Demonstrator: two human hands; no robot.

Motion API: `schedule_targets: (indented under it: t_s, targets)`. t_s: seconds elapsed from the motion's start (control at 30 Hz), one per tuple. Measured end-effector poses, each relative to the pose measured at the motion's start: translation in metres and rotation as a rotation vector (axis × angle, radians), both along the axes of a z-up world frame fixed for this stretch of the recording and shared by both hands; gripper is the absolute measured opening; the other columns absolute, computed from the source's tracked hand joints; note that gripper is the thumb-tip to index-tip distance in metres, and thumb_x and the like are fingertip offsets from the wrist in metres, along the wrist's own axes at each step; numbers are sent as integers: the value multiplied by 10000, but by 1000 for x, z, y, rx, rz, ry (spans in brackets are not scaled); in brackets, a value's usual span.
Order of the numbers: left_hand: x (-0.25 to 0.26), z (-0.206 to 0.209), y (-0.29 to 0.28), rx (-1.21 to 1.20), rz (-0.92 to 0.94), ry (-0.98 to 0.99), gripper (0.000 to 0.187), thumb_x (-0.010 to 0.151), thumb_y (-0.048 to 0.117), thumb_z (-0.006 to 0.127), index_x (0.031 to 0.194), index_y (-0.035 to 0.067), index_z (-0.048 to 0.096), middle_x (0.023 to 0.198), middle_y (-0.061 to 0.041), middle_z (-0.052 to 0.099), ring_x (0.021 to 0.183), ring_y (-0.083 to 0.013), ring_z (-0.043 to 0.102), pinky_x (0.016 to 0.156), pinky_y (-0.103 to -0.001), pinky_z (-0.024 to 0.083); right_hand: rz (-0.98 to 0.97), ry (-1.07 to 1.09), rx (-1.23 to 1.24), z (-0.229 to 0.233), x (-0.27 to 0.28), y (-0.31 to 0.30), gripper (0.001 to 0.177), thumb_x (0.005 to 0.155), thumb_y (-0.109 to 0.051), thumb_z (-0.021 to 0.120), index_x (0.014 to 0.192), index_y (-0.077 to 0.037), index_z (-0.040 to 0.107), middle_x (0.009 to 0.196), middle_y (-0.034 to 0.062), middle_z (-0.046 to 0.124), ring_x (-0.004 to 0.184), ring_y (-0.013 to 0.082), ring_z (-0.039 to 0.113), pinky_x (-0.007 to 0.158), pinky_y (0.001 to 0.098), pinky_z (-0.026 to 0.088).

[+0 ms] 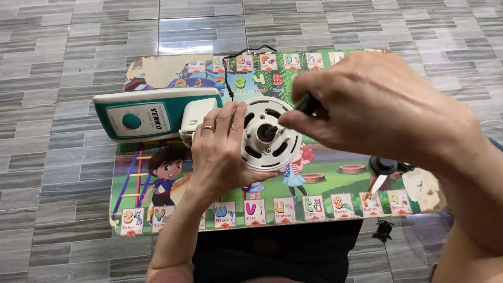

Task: The person is using a screwdriver to disassemble or assemble the motor housing of an electric fan on a small table.

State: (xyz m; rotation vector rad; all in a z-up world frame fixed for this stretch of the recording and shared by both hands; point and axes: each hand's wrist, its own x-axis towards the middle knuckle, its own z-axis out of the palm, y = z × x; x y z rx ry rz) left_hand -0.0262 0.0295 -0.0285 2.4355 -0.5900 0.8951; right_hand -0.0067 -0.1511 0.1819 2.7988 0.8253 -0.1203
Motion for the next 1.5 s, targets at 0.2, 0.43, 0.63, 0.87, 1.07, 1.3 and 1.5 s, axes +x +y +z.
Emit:
schedule_targets:
  t_s: [0.2, 0.43, 0.63, 0.87, 1.07, 1.3, 1.5]
  targets:
    - [-2, 1, 0, -6, 4, 53, 1290, 546, 759, 923, 1432, -72, 488, 1377, -215, 550, 1239, -373, 528, 994, -513, 459, 23, -7, 28, 8, -11, 0, 181, 934, -369, 708, 857, -218, 643, 570, -19, 709, 370, 246, 596, 434, 447, 449]
    - [-2, 0, -1, -8, 16, 27, 1299, 533, 777, 923, 1411, -88, 513, 1362, -222, 550, 1224, -375, 528, 995, -510, 459, -38, 118, -150, 15, -12, 0, 284, 832, -210, 681, 1096, -181, 582, 994, -27, 742, 510, 228, 723, 437, 401, 588]
    - [1, -3, -1, -3, 8, 30, 1323, 503, 778, 932, 1407, -98, 523, 1366, -236, 560, 1212, -386, 548, 964, -520, 486, 11, -18, -227, 15, -6, 1, 286, 1024, -358, 592, 856, -133, 646, 668, -23, 738, 356, 175, 560, 372, 354, 424]
    - [-1, -2, 0, 3, 18, 5, 1349, 481, 815, 924, 1390, -102, 534, 1349, -230, 568, 1187, -385, 562, 935, -508, 496, -123, 13, -296, 7, -2, -10, 362, 1101, -455, 466, 922, -168, 595, 508, -34, 574, 354, 132, 413, 378, 289, 369]
    - [0, -2, 3, -21, -7, 17, 1318, 511, 812, 897, 1397, -94, 535, 1354, -226, 566, 1217, -393, 552, 990, -521, 477, -189, 198, -266, 21, -14, 5, 159, 1020, -345, 496, 1041, -194, 540, 614, -44, 719, 421, 158, 574, 431, 350, 428]
    - [5, 0, 2, -3, -28, -1, 1378, 483, 883, 864, 1384, -108, 542, 1345, -231, 570, 1186, -398, 564, 967, -507, 497, -140, 56, -289, 3, -6, -5, 434, 1109, -527, 438, 888, -193, 606, 520, -65, 541, 352, 98, 399, 356, 238, 382]
    - [3, -3, 2, 22, -1, 49, 1354, 483, 829, 905, 1413, -76, 522, 1362, -206, 551, 1224, -382, 527, 974, -508, 482, -72, 144, -309, 16, -12, -4, 193, 1019, -385, 515, 982, -195, 512, 710, -84, 708, 462, 133, 588, 450, 336, 478]
